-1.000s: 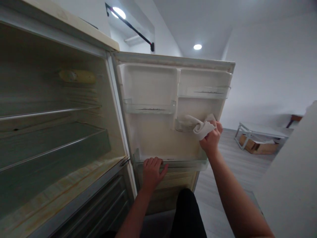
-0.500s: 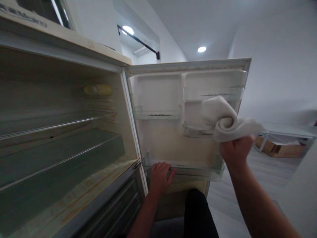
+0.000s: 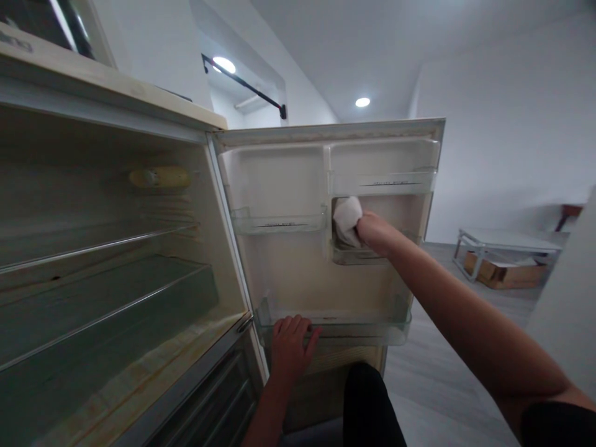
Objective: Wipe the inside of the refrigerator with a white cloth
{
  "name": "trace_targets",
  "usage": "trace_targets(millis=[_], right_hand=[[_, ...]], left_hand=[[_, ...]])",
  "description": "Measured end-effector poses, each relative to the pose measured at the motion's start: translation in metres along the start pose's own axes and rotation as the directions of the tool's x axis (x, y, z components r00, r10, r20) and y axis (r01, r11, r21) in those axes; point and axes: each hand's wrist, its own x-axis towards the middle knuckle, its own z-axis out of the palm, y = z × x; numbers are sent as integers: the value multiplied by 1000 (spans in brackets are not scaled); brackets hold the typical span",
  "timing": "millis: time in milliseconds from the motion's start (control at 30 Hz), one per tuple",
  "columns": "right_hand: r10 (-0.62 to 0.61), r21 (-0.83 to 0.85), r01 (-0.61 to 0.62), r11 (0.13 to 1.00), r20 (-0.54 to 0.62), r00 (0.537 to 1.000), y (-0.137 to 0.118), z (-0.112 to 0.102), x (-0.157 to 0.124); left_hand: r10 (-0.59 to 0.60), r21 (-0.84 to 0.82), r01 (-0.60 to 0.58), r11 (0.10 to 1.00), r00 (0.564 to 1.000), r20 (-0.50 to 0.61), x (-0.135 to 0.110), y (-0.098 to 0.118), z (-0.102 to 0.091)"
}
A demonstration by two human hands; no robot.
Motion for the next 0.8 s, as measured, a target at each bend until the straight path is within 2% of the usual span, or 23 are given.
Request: trace_targets(millis=[100,167,267,333,400,467,567,633,700,800], right_hand=[[67,235,-41,971,-102,993,2,-3,2],[39,216,1,976,-182,983,7,-8,-2],[-97,-84,73,994,-336,937,19,-29,-19],[-222,-359,79,930,-378,899,27,-47,-32],[-244,-565,14,825,-334,911,30,-61,-43],[-146,-698,-65,713,-238,960,24,-64,-49],[-31,-809,-66,584,-103,994,6,-46,-50],[-35,-818,4,575,-19,999,-7,-26,-46],[-36,-775,99,624,98,995,-15,-8,-41],[14,-695,159,701,237,971,-15,-1,-29]], left_hand=[[7,8,-7,1000,1000,4,0,-1,2],[9,17,-9,1000,1000,8,1,-1,2],[16,23,-16,1000,1000,12,0,-2,1],[23,15,-23,1000,1000,8,-1,-2,0],[30,4,-30,1000,1000,5,-2,-3,-1],[34,4,-34,999,999,-1,-2,-4,-2],[41,10,-41,999,999,-6,-1,-4,-1],[41,9,-41,999,999,-10,0,-3,-1],[41,9,-41,999,999,-13,1,-2,0],[44,7,-44,999,999,-6,1,-2,-1]])
